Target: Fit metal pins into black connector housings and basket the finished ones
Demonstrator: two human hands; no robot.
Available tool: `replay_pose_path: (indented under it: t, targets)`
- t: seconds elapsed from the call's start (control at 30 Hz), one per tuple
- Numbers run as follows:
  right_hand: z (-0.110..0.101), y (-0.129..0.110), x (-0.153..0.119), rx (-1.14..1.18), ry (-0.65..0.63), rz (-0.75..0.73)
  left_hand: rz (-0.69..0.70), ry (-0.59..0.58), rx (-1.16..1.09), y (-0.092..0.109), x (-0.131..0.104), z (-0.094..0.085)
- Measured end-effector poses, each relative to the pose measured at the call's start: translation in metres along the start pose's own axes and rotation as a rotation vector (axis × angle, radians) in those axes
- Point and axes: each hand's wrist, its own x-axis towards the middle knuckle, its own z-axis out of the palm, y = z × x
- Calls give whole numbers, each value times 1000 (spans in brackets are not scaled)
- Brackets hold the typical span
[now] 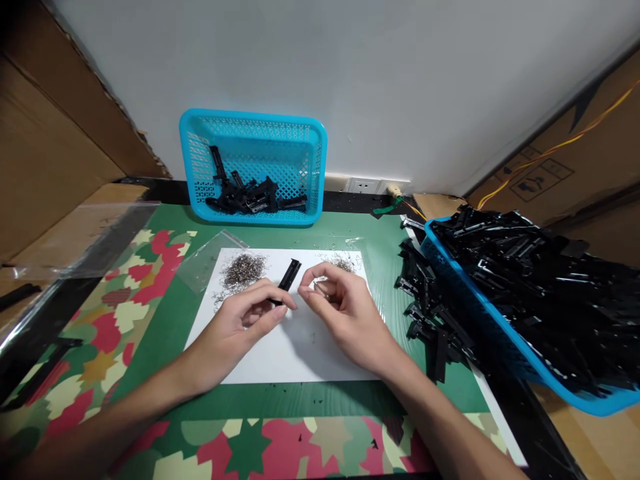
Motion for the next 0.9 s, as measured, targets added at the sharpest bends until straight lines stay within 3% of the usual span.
replay_pose_path:
  t: [0.2, 0.67, 0.9]
  targets:
    - [23, 7, -1, 138, 11, 15, 18, 72, -93, -1, 2, 3]
    - [10, 2, -2, -228, 19, -115, -2, 44, 65, 2, 0, -2]
    - [2, 0, -2, -297, -35, -106, -11, 16, 99, 1, 0, -2]
